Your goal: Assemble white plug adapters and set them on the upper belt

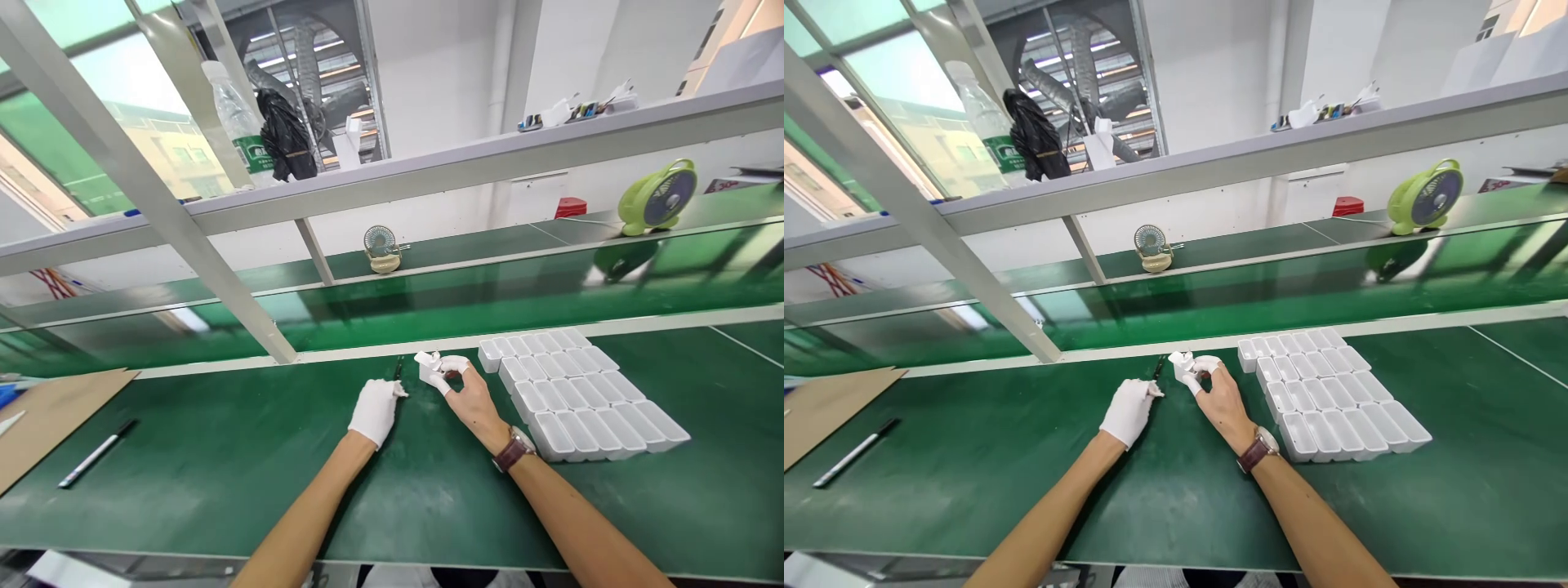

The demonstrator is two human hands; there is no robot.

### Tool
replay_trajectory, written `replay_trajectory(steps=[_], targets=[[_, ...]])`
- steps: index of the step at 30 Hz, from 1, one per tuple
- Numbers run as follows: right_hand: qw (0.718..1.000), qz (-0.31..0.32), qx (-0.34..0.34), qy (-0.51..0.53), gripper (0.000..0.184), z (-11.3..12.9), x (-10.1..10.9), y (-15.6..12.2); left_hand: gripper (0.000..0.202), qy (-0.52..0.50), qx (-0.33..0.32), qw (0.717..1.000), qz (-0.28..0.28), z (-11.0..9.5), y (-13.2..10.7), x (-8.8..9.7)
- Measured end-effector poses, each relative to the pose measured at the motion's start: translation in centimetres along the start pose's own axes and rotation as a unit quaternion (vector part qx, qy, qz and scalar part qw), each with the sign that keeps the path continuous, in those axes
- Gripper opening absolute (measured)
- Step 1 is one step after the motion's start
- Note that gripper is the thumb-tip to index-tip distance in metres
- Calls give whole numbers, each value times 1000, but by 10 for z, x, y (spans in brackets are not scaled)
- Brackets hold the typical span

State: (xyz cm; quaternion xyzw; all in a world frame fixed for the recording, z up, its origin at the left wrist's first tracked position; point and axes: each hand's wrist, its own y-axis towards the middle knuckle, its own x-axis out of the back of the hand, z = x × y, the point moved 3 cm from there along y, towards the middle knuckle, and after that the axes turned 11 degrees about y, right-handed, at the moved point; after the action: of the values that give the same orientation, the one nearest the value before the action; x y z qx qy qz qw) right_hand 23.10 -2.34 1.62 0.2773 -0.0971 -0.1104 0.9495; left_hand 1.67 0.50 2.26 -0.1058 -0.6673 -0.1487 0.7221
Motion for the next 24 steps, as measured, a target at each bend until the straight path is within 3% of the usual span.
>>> replay_trajectory(steps=[3,7,11,18,22,24], targets=[[1000,13,-22,-3,19,0,0,-1,25,-37,67,996,-36,61,-13,6],[997,46,-58,-25,24,-2,-5,-5,18,-73,216,971,-73,148,-53,10],[992,87,-72,-48,28,-5,-11,-12,23,-99,343,931,-78,208,-95,3],[984,145,-61,-81,31,-13,-17,-22,25,-57,395,911,-98,248,-125,-1],[982,153,-66,-84,32,-17,-17,-24,48,-6,386,915,-115,258,-130,1],[982,158,-62,-87,32,-18,-17,-25,43,1,366,924,-106,259,-131,-2]])
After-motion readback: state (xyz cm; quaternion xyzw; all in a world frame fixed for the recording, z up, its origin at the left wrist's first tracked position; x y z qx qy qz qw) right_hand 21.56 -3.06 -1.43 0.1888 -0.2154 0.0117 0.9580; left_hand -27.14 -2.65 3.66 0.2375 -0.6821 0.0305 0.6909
